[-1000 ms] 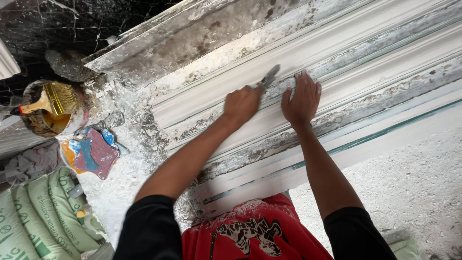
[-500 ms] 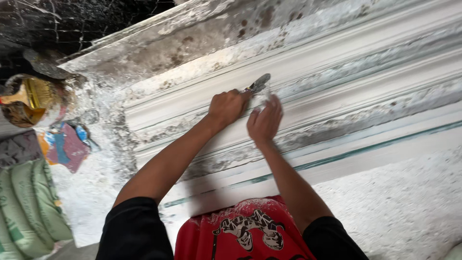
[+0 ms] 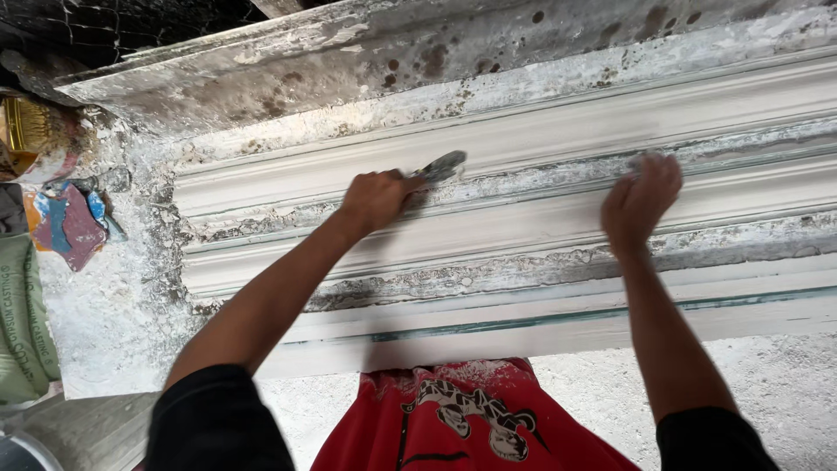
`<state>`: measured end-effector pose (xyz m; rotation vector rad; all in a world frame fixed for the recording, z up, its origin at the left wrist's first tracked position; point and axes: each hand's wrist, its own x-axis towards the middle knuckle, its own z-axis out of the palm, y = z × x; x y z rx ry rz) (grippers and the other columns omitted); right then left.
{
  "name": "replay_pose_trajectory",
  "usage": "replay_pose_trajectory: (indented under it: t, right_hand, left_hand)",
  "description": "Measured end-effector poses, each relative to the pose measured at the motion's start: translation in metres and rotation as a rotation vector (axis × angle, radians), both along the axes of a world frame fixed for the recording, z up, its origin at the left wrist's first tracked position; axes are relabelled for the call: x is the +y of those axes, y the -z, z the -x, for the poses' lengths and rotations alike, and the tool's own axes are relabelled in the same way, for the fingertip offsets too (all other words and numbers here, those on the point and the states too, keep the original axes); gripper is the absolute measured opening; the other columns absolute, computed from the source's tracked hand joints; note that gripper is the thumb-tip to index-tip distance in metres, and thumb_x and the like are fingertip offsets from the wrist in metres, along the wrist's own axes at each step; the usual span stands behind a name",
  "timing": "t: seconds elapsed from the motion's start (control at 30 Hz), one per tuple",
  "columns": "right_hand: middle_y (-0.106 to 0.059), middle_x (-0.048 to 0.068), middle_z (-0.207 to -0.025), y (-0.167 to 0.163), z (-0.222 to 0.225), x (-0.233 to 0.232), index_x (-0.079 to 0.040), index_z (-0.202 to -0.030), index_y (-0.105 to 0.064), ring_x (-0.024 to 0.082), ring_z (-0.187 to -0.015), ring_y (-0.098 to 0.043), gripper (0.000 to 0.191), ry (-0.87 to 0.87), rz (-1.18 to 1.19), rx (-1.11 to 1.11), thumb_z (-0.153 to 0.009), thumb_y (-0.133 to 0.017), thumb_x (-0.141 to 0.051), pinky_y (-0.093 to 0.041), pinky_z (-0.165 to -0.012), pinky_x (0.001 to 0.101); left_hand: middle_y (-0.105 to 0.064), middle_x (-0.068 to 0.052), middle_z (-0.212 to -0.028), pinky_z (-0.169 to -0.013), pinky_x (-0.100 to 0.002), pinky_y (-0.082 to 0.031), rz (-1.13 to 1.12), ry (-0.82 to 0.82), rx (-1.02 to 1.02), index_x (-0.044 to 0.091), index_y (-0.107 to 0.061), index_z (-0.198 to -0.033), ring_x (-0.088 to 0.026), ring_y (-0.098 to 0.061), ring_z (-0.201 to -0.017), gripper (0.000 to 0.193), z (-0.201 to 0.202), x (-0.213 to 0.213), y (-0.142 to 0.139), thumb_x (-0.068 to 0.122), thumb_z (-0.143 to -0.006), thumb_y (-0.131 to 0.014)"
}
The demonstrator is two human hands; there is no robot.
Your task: The person uses a small knife to scrape excess plaster off decorative cornice moldings, running the blade along the grooves of each piece and brushing loosened debris away while steadying the molding with the other hand.
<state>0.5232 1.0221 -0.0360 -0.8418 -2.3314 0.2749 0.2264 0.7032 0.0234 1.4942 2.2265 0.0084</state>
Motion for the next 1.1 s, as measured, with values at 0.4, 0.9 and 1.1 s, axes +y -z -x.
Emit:
replay_pose_trajectory:
  t: [0.4, 0.9, 1.1]
  right_hand:
    - [-0.065, 0.018, -0.134, -0.001, -0.001, 0.021, -0.002, -0.127, -0.063, 0.039, -0.139, -0.052, 0.025, 0.144, 0.045, -0.126, -0.106, -0.056, -0.014, -0.032, -0.12, 0.0569]
    - [-0.062, 0.025, -0.134, -0.02, 0.0, 0.019, 0.0, -0.126, -0.063, 0.043, -0.136, -0.051, 0.031, 0.242, 0.2, -0.134, -0.099, -0.058, -0.014, -0.03, -0.119, 0.0582]
    - [-0.06, 0.028, -0.134, -0.02, -0.007, 0.021, 0.002, -0.125, -0.061, 0.044, -0.131, -0.052, 0.032, 0.213, 0.155, -0.069, -0.098, -0.058, -0.015, -0.032, -0.118, 0.0582]
  left_hand:
    - [-0.07, -0.018, -0.101, -0.06, -0.05, -0.06, 0.065, 0.029, -0.026, 0.027, -0.057, -0.143, -0.033, -0.072, -0.071, 0.041, -0.026, 0.048, -0.004, 0.032, -0.103, -0.05]
    - [-0.071, -0.021, -0.1, -0.065, -0.052, -0.06, -0.069, 0.039, -0.095, 0.023, -0.063, -0.134, -0.038, -0.074, -0.08, 0.036, -0.073, 0.115, -0.006, 0.021, -0.101, -0.05]
    - [-0.073, -0.019, -0.101, -0.074, -0.051, -0.06, -0.199, 0.019, -0.126, 0.019, -0.069, -0.123, -0.038, -0.074, -0.088, 0.032, -0.145, 0.231, 0.025, 0.014, -0.098, -0.049]
